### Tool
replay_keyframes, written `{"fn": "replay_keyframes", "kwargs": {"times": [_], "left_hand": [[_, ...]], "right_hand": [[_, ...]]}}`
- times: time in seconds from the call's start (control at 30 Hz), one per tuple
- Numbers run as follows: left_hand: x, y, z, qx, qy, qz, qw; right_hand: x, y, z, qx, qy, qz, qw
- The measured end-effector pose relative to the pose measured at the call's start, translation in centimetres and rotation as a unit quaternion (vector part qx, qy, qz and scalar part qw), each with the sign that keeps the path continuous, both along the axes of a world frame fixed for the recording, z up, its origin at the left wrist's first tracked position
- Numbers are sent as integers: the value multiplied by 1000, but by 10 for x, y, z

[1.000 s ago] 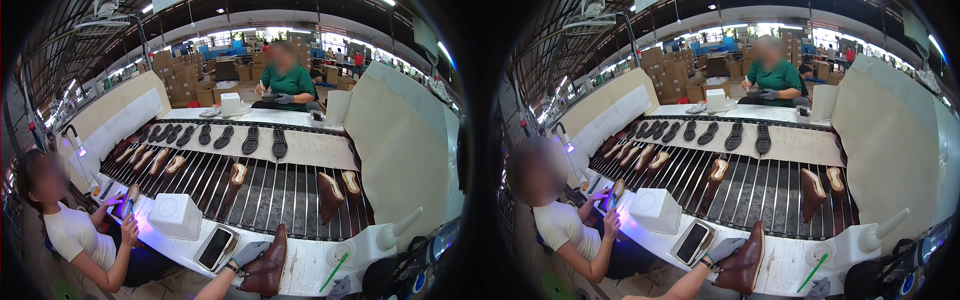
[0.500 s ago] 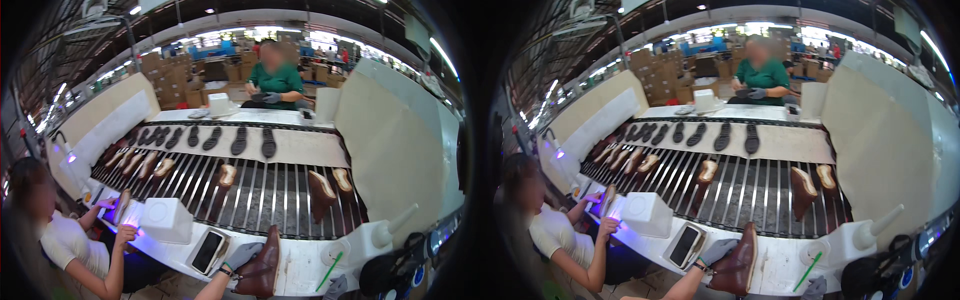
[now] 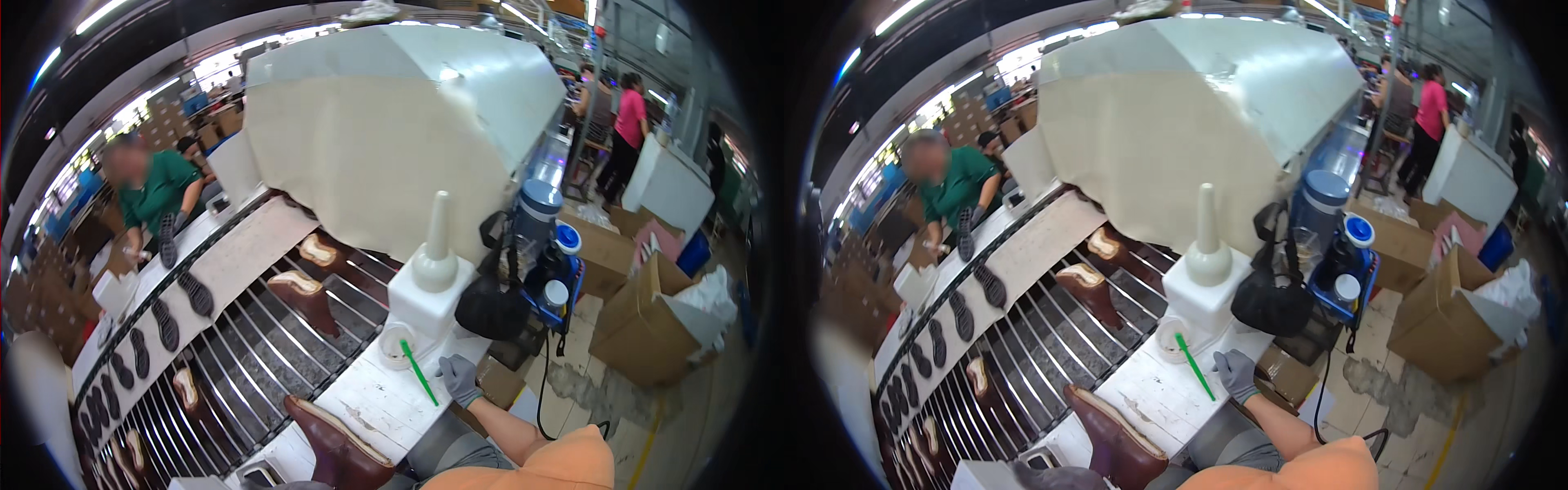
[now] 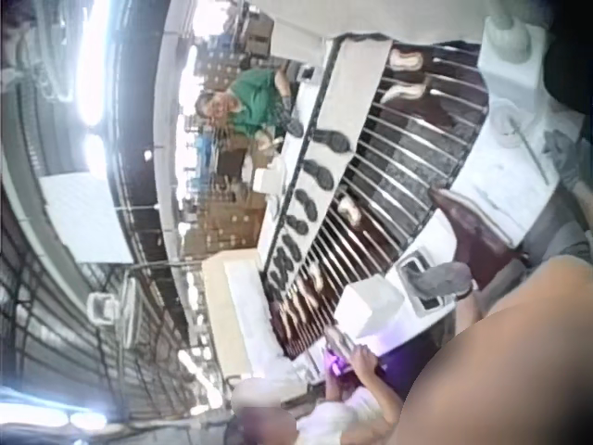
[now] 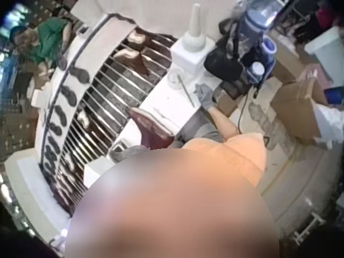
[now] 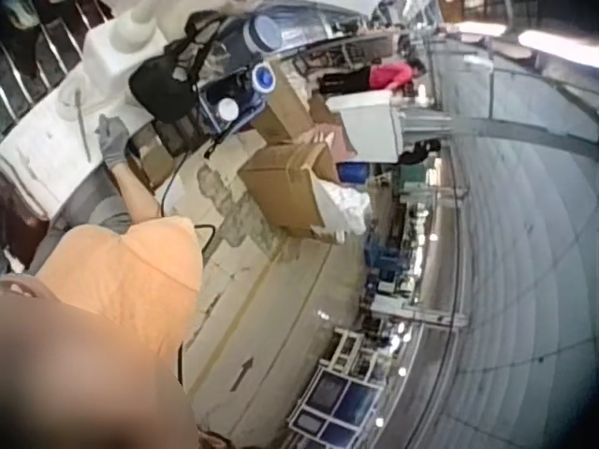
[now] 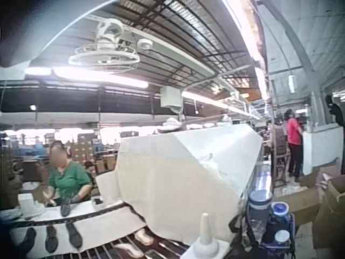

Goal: Applying adhesive to the edges of leather shoe uppers using a brush in a manufacturing setting.

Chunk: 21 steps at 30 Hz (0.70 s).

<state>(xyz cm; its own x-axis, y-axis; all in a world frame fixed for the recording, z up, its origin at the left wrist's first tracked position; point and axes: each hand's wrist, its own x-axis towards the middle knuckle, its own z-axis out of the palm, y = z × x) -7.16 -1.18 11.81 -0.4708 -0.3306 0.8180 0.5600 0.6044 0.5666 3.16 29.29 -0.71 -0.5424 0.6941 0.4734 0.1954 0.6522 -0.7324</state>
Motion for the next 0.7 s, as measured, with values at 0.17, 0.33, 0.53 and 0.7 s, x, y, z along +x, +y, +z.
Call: {"fn": "replay_keyframes", "kwargs": {"times": [0.17,0.33,0.53,0.7], "left_hand": [[5,-3,-6,6,-11,-34,999],[7,-10,-11,10,-31,-76,997],[18,-20,6,14,-74,-158,984],[17,-16,37,-90,-116,-377,915]], "right_hand": [[-5,-4,15,-5,15,-24,1000],[-3,-3,15,1,-8,-37,999],[-4,-3,6,0,5,-44,999],[-1,-2,-6,19,0,-29,999]]}}
